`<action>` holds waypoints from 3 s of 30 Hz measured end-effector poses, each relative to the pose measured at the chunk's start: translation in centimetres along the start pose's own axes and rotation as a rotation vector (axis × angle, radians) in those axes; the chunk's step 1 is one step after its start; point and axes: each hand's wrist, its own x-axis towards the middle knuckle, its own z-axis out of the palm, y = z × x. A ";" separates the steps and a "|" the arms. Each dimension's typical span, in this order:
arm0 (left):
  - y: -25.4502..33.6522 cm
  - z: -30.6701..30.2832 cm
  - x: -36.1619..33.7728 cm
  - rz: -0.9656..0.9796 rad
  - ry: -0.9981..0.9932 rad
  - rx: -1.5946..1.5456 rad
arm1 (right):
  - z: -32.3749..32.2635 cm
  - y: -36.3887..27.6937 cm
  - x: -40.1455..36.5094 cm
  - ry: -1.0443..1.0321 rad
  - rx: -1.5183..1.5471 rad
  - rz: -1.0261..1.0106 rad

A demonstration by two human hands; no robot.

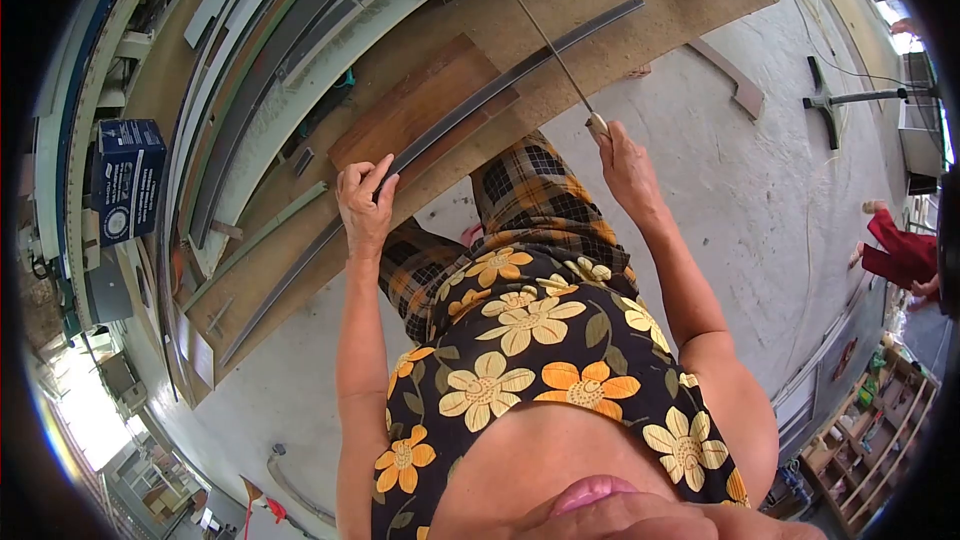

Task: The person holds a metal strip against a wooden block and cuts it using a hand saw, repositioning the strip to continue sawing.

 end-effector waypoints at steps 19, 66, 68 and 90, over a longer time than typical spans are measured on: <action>1.6 2.0 1.7 0.015 0.019 0.007 | 1.5 -2.7 -2.0 -0.110 0.072 -0.014; 4.6 6.4 6.7 0.022 0.002 -0.102 | 3.1 -3.7 -2.3 -0.091 0.073 -0.110; 4.5 6.1 6.5 0.020 0.009 -0.099 | 3.2 -3.8 -2.3 -0.088 0.067 -0.120; 7.6 10.5 9.7 0.000 0.088 -0.137 | 4.1 -4.0 -2.6 -0.069 0.045 -0.078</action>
